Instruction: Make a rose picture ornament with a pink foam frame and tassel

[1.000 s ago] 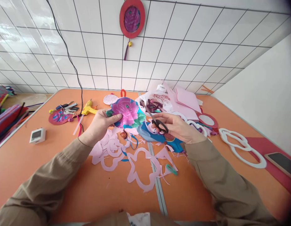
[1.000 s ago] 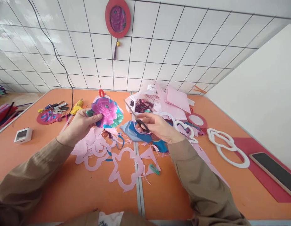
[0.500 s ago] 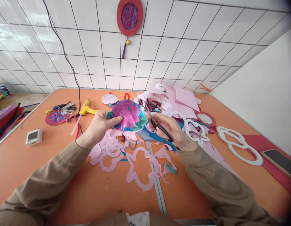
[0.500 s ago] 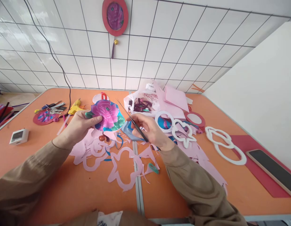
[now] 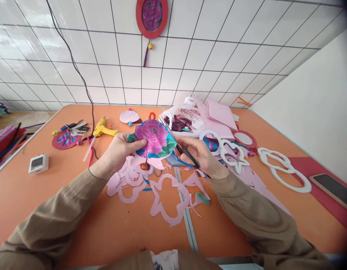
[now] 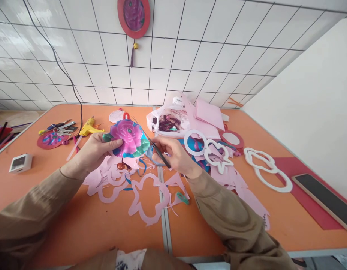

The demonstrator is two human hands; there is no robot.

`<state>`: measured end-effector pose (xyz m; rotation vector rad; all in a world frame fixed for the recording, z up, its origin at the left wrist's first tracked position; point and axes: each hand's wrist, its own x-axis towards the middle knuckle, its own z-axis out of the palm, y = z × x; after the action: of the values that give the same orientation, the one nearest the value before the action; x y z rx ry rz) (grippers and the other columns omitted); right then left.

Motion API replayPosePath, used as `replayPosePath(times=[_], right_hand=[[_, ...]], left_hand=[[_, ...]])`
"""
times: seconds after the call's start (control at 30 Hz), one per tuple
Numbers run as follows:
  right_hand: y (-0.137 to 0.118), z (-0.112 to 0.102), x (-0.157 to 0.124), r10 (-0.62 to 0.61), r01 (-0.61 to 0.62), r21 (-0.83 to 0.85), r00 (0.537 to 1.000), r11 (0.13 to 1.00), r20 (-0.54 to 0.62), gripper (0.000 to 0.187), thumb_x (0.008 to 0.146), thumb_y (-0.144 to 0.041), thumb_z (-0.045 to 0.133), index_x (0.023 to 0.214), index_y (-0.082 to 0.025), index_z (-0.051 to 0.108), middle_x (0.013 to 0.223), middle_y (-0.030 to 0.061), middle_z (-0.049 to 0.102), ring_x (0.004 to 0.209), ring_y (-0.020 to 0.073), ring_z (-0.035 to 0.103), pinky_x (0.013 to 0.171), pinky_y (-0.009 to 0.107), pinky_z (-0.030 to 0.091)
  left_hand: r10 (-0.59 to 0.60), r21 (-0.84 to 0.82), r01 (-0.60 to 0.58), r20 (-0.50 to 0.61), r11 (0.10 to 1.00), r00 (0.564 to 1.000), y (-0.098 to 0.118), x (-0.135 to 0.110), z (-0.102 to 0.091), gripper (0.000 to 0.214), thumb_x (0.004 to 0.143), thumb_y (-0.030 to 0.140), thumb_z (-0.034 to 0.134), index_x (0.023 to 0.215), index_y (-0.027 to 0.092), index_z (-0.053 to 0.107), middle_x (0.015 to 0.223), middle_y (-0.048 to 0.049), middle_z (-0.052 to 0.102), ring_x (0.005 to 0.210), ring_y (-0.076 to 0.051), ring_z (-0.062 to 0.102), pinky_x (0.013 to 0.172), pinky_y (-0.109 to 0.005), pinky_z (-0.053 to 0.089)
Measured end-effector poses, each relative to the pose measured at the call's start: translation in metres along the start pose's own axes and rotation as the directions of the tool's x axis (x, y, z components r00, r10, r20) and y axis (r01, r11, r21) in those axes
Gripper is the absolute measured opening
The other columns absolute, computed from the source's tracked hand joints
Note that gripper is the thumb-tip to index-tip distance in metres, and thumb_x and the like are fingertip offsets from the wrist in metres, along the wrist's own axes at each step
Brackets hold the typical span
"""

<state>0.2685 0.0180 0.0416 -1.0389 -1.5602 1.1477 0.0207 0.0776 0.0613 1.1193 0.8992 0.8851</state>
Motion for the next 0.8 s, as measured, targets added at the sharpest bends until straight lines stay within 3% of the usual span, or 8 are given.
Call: replayPosePath(times=[0.6,0.8], right_hand=[[0.0010,0.0020,0.0014,0.003,-0.003,0.039,1.000,0.999,0.005,0.057,0.073,-0.068,0.083,0.102,-0.019,0.078,0.076,0.0028,0.058,0.066,0.0143,0.050,0.061,0.031,0.046],[0.0002,0.0012,0.0012,0.035,-0.036,0.038,0.999,0.999,0.015,0.065,0.070,-0.070,0.085,0.106,-0.016,0.076,0.073,0.0021,0.056,0.063,0.0129,0.048,0.057,0.029,0.043]], left_hand=[[-0.008,0.026,0.008,-0.007,1.000,1.000,0.0017,0.0000,0.0006,0.032,0.052,0.031,0.097,0.053,0.015,0.069,0.051,0.0004,0.066,0.047,-0.009,0.058,0.047,-0.020,0.046],[0.000,0.059,0.000,-0.015,0.998,1.000,0.0014,0.0004,-0.0011,0.033,0.052,0.034,0.096,0.055,0.015,0.069,0.051,-0.0006,0.065,0.047,-0.009,0.057,0.047,-0.021,0.043]])
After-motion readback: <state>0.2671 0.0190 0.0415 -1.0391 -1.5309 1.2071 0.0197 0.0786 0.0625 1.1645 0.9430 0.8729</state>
